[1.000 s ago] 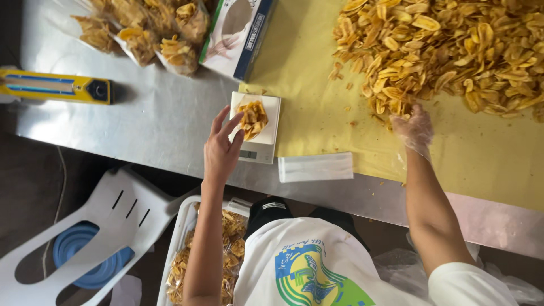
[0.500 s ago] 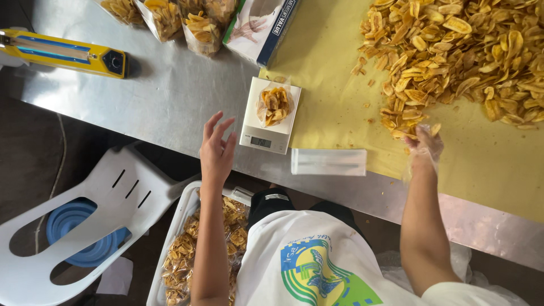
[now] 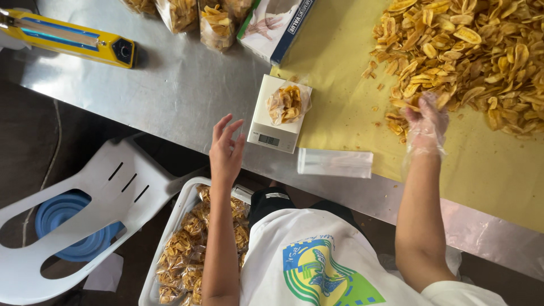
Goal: The person scoops dried banana chips from a large pile on a table into small plastic bags. They place each filled bag onto a digital scale to check the weight, then move the bag to a collection area. The process is repeated continuously.
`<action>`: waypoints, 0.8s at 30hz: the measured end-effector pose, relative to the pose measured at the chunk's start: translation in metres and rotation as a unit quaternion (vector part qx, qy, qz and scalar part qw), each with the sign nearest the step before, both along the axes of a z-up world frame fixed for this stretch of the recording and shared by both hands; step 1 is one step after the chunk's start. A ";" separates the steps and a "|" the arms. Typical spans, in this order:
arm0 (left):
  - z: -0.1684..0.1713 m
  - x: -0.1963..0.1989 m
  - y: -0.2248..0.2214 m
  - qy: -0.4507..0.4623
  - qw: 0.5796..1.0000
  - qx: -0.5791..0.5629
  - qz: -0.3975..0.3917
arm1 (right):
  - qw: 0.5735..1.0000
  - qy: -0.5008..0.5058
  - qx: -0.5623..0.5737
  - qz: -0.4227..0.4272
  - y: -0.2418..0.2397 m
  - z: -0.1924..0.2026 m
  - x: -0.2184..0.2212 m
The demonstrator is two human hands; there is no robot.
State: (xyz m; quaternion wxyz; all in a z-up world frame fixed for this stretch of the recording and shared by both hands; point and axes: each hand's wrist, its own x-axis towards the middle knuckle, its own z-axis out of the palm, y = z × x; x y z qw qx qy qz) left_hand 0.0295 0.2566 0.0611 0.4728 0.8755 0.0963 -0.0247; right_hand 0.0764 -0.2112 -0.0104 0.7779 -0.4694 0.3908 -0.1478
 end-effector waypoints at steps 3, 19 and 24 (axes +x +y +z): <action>-0.001 0.005 -0.009 -0.007 1.000 -0.011 -0.010 | 0.999 -0.035 0.016 0.007 0.011 0.031 0.008; -0.003 -0.002 -0.004 0.012 1.000 0.028 -0.007 | 0.855 -0.094 -0.260 0.440 0.185 0.076 0.039; -0.006 -0.005 -0.004 0.024 0.999 0.040 -0.009 | 0.848 -0.147 -0.277 0.426 0.187 0.065 0.036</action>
